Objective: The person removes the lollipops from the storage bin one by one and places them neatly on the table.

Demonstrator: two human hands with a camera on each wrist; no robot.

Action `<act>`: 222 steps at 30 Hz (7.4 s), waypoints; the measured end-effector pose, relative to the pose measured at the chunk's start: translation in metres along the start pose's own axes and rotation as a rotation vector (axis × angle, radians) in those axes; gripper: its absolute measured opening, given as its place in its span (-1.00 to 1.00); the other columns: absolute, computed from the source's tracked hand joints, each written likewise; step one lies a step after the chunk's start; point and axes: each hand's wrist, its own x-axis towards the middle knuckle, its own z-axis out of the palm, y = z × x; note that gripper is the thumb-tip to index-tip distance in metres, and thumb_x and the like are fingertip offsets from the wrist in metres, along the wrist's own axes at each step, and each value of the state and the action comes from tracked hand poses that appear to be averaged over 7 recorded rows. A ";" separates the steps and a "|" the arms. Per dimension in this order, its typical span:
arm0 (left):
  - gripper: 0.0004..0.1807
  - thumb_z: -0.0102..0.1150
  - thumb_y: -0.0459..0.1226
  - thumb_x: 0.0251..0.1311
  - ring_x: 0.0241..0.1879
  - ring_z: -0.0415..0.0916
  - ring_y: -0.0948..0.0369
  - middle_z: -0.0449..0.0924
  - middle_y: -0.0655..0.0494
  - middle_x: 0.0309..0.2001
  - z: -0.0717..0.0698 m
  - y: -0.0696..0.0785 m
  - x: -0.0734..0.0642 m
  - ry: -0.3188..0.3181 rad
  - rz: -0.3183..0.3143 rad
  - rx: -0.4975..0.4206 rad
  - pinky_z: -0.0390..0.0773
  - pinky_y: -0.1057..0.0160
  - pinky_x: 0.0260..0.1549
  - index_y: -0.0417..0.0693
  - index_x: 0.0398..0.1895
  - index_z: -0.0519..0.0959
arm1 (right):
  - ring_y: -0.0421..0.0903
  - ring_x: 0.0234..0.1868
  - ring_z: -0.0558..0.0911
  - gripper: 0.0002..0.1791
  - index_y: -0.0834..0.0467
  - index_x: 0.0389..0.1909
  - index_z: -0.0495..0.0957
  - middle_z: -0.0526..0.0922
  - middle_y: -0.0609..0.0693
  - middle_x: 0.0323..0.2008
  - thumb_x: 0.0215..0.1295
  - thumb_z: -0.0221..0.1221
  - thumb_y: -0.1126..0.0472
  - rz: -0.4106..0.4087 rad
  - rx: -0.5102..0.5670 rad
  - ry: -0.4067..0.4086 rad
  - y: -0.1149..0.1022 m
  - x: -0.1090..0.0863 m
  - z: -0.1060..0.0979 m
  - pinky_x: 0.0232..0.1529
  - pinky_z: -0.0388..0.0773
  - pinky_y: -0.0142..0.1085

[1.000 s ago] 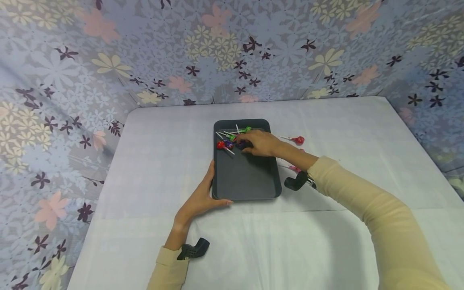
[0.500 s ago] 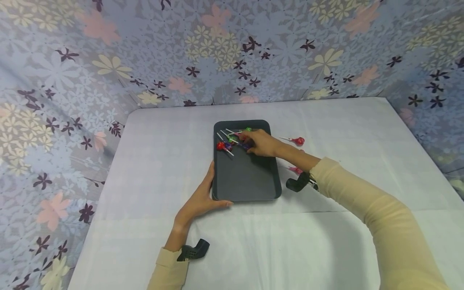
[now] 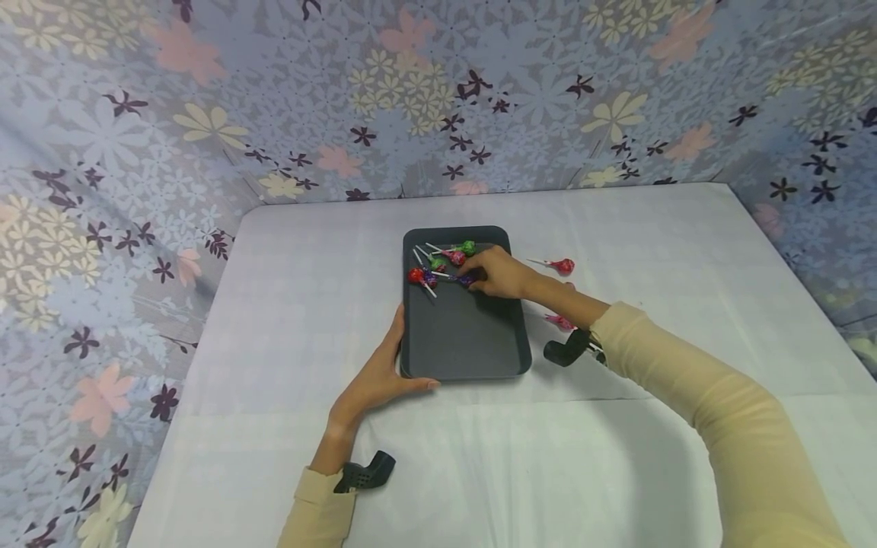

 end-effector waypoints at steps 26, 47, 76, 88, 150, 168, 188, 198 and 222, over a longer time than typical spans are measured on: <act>0.41 0.55 -0.21 -0.07 0.56 -0.36 0.07 -0.43 0.04 0.59 -0.001 0.001 -0.001 -0.010 0.007 0.004 -0.05 -0.10 0.46 -0.02 0.56 -0.44 | 0.01 -0.14 0.67 -0.69 0.26 -0.06 0.69 0.73 0.15 -0.10 0.14 0.34 0.37 -0.035 0.088 0.059 -0.014 -0.043 -0.014 -0.12 0.60 -0.05; 0.42 0.56 -0.23 -0.08 0.56 -0.36 0.08 -0.43 0.03 0.59 -0.003 -0.001 -0.001 -0.014 0.023 -0.020 -0.02 -0.08 0.45 0.00 0.57 -0.44 | -0.15 -0.24 0.67 -0.61 0.16 -0.15 0.71 0.74 -0.01 -0.17 -0.05 0.40 0.52 0.048 0.050 0.292 -0.014 -0.150 -0.026 -0.11 0.59 -0.27; 0.39 0.53 -0.30 -0.06 0.56 -0.36 0.02 -0.41 -0.03 0.58 -0.003 -0.001 -0.002 -0.009 0.020 -0.037 -0.04 -0.11 0.44 -0.03 0.57 -0.43 | -0.07 -0.18 0.71 -0.59 0.16 -0.20 0.73 0.75 0.00 -0.17 -0.10 0.37 0.58 0.106 0.043 0.233 0.008 -0.189 -0.006 -0.15 0.64 -0.16; 0.39 0.53 -0.29 -0.05 0.55 -0.38 0.00 -0.43 -0.05 0.58 -0.001 -0.002 -0.003 -0.020 0.019 -0.037 -0.04 -0.12 0.44 -0.04 0.56 -0.44 | -0.04 -0.14 0.70 -0.60 0.13 -0.23 0.74 0.74 -0.05 -0.18 -0.12 0.39 0.56 0.073 0.023 0.225 0.007 -0.191 -0.003 -0.11 0.63 -0.16; 0.39 0.53 -0.25 -0.04 0.56 -0.40 0.06 -0.43 0.03 0.59 -0.004 0.001 -0.002 -0.015 -0.008 -0.016 -0.08 -0.12 0.46 0.04 0.56 -0.44 | -0.13 -0.24 0.67 -0.61 0.21 -0.15 0.64 0.71 0.00 -0.19 -0.06 0.42 0.50 0.100 0.153 0.135 0.008 -0.196 0.003 -0.15 0.66 -0.17; 0.39 0.52 -0.28 -0.03 0.56 -0.41 0.06 -0.44 0.04 0.59 -0.003 0.001 -0.002 -0.024 0.000 -0.037 -0.10 -0.12 0.46 0.04 0.57 -0.45 | -0.20 -0.22 0.68 -0.61 0.16 -0.10 0.66 0.71 -0.04 -0.15 -0.01 0.42 0.46 0.102 0.205 0.126 0.013 -0.200 0.007 -0.16 0.66 -0.33; 0.39 0.53 -0.24 -0.04 0.56 -0.41 0.04 -0.45 0.03 0.59 -0.003 0.002 -0.002 -0.022 -0.005 -0.020 -0.07 -0.13 0.45 0.01 0.56 -0.45 | -0.19 -0.23 0.67 -0.53 0.21 -0.04 0.63 0.70 0.02 -0.11 -0.04 0.43 0.47 0.105 0.200 0.117 0.013 -0.201 0.006 -0.15 0.67 -0.32; 0.39 0.53 -0.22 -0.04 0.56 -0.41 0.07 -0.45 0.05 0.58 -0.001 0.001 -0.003 -0.022 -0.020 -0.015 -0.08 -0.10 0.46 0.05 0.56 -0.45 | -0.15 -0.17 0.67 -0.56 0.23 -0.03 0.63 0.70 0.02 -0.10 -0.01 0.41 0.48 0.163 0.189 0.103 0.012 -0.203 0.004 -0.11 0.66 -0.25; 0.39 0.52 -0.27 -0.03 0.56 -0.42 0.05 -0.45 0.03 0.58 -0.002 0.004 -0.002 -0.026 -0.015 -0.026 -0.08 -0.11 0.46 0.03 0.56 -0.46 | 0.02 -0.14 0.68 -0.58 0.29 0.01 0.61 0.71 0.12 -0.08 0.06 0.36 0.49 0.114 0.185 0.119 0.011 -0.180 -0.024 -0.06 0.64 -0.09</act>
